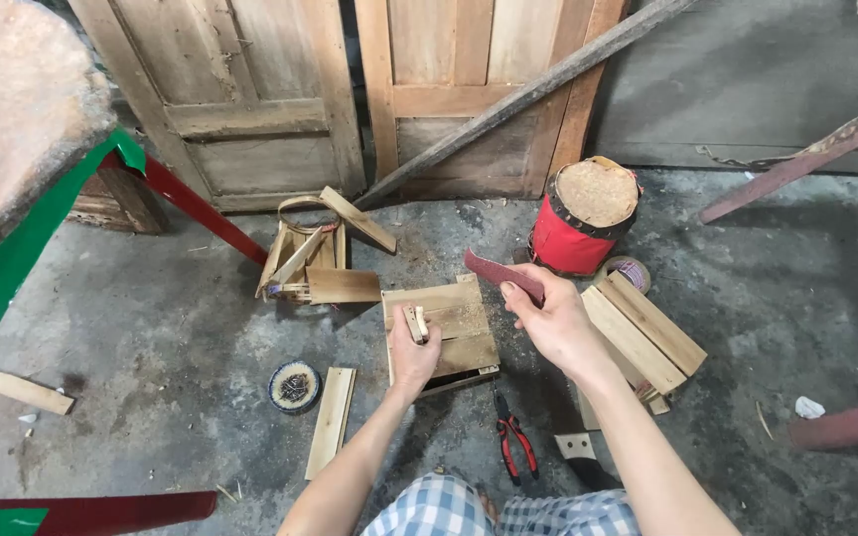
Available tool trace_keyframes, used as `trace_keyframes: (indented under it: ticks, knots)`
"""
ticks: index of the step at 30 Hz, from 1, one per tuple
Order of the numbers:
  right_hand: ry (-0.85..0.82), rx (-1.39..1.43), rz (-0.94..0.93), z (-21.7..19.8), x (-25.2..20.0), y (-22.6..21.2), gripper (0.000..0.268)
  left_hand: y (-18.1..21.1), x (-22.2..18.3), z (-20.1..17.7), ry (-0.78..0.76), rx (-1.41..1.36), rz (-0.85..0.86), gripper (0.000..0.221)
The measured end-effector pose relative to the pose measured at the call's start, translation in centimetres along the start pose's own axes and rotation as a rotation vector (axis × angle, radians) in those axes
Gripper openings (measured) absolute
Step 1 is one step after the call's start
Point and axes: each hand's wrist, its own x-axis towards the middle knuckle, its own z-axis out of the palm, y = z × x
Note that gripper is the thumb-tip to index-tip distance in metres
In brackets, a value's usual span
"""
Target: Sanding and preparing small wooden pieces using sandpaper, a saw, and pliers in a workshop.
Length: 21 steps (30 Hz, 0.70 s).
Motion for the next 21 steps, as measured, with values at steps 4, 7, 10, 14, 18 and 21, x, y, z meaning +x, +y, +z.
trace_keyframes:
  ticks: [4,7,10,14,18,21]
  knots:
    - [0.01,0.022,-0.002,0.2,0.2,0.7,0.024,-0.1,-0.3,0.6,-0.006,0.017,0.006,0.032]
    - [0.003,0.019,-0.009,0.2,0.3,0.8,0.025,-0.8,-0.1,1.2,-0.023,0.01,0.009,0.03]
    - [0.009,0.032,-0.022,0.1,0.4,1.0,0.025,1.4,-0.3,1.2,-0.108,-0.001,0.011,0.037]
    - [0.034,0.025,-0.014,-0.2,0.0,0.2,0.026,6.0,-0.1,0.7,-0.288,0.357,0.187,0.046]
    - [0.068,0.003,-0.015,-0.6,0.6,1.2,0.025,9.4,0.2,-0.4,-0.352,0.7,0.497,0.056]
    - [0.089,0.036,0.011,-0.4,0.8,1.3,0.025,12.2,-0.1,-1.5,-0.378,0.914,0.575,0.071]
